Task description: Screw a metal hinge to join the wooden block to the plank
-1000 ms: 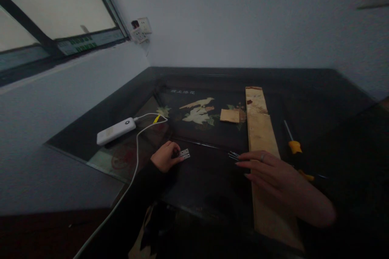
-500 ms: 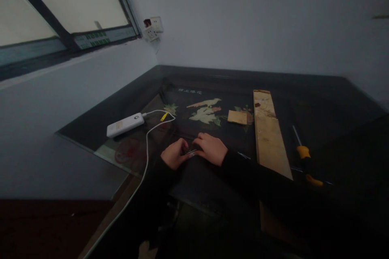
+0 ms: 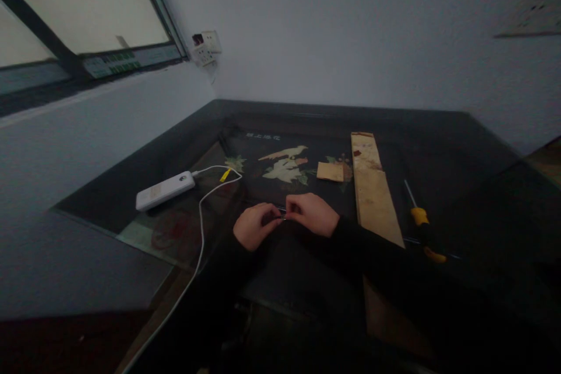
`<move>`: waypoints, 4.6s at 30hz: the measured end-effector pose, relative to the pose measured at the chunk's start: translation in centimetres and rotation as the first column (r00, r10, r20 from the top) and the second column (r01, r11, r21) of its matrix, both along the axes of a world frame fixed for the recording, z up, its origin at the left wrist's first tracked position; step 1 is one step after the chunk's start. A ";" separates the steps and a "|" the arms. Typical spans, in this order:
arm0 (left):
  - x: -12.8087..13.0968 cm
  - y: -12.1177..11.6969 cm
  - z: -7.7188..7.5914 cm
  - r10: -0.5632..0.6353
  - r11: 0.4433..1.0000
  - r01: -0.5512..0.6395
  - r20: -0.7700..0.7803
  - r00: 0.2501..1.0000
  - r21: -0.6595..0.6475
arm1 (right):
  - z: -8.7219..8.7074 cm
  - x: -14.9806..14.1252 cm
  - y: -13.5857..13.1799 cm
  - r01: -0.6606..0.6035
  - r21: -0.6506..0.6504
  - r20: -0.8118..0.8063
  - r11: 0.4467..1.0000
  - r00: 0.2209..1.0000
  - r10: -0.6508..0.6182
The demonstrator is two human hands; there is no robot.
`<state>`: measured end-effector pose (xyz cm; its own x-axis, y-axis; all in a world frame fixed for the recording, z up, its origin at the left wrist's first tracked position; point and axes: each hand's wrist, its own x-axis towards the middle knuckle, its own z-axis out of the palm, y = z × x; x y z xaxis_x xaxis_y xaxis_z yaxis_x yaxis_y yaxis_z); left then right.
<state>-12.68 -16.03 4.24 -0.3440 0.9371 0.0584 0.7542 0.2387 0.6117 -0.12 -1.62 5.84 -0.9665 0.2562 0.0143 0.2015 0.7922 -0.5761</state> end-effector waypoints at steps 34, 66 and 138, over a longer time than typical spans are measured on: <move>9.4 9.5 -1.6 -0.356 0.794 0.210 0.157 0.921 0.571 | -1.9 12.9 2.0 0.408 -0.323 -0.284 0.854 0.819 -0.499; 9.9 9.2 -1.7 -0.394 0.838 0.174 0.353 0.849 0.518 | -1.4 12.8 2.7 0.331 -0.520 -0.353 0.788 0.756 -0.551; 7.8 11.9 -2.9 -0.074 0.957 -0.198 0.839 0.539 0.212 | -4.4 14.2 5.5 0.539 0.280 -0.016 0.794 0.830 -0.558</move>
